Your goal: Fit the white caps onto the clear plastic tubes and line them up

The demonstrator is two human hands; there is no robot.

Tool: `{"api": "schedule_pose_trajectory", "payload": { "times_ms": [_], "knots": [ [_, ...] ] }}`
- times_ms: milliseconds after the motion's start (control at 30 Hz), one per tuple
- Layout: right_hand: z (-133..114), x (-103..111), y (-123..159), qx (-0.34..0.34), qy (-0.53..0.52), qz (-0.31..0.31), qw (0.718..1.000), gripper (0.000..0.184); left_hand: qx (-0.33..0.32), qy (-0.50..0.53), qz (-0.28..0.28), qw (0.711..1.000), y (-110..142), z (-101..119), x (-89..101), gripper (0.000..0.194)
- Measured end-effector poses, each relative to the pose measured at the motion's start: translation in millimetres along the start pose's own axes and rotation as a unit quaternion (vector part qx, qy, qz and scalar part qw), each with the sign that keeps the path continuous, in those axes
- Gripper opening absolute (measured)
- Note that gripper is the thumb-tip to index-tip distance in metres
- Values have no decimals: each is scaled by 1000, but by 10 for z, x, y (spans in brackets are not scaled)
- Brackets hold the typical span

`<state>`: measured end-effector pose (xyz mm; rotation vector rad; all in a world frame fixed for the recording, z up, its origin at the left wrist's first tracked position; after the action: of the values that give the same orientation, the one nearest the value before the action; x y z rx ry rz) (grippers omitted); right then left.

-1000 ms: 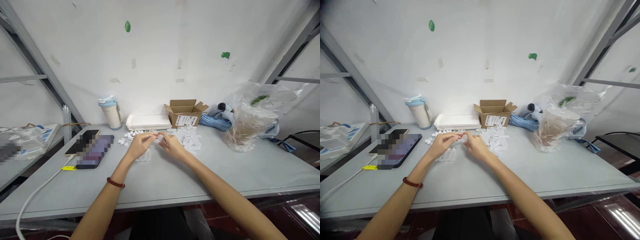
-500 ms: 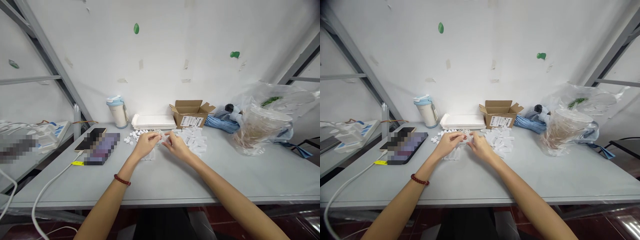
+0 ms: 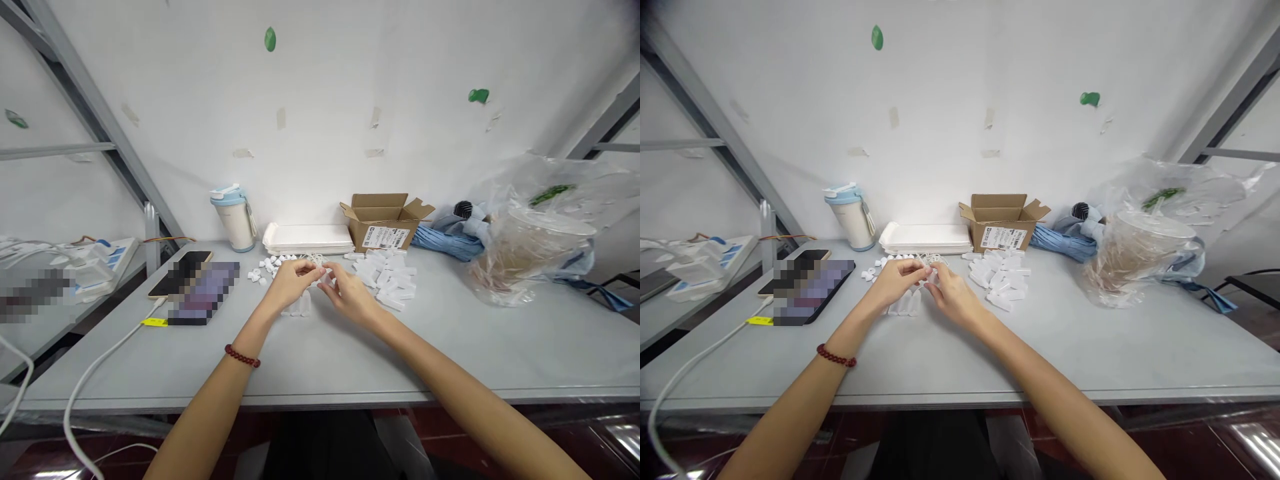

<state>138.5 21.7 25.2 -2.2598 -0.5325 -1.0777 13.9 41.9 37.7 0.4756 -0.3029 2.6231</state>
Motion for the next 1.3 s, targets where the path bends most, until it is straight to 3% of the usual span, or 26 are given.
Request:
{"api": "schedule_pose_trajectory", "payload": {
  "times_ms": [167, 300, 433, 600, 733, 833, 1000, 1133, 1300],
  "knots": [
    [-21, 43, 0, -5, -75, 23, 997, 33, 1, 89, -71, 993, 7, -7, -58, 26],
    [-53, 88, 3, 24, -62, 73, 995, 31, -1, 135, -106, 985, 3, -13, -96, 27],
    [-11, 91, 7, 25, -53, 94, 994, 31, -7, 127, -103, 987, 8, 1, -87, 25],
    [47, 111, 2, -12, -55, 90, 994, 27, 15, 62, -89, 994, 12, -18, -61, 23],
    [117, 130, -19, -67, -80, 71, 992, 25, 23, -76, 16, 997, 25, 21, 38, 25],
    [212, 132, -31, -112, -120, 68, 984, 24, -32, -187, 62, 980, 55, 164, 21, 30],
    [305, 95, -37, -151, -174, 54, 972, 25, -125, -289, 8, 949, 76, 256, -170, 37],
    [279, 86, -22, -165, -173, 44, 970, 24, -134, -330, -24, 934, 59, 185, -235, 39],
    [252, 37, -12, -174, -202, 12, 964, 20, -110, -332, -42, 936, 58, 130, -222, 47]
  ]
}}
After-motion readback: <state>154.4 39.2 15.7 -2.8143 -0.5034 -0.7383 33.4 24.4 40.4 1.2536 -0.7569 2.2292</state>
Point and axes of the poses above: each hand's wrist, its own y-axis away from the middle knuckle, its own x-axis out of the back of the hand, z = x × y, the point moved 6 cm from there along -y, towards the middle knuckle, and after that the axes turned 15 degrees about -z, right-handed, at the moved point
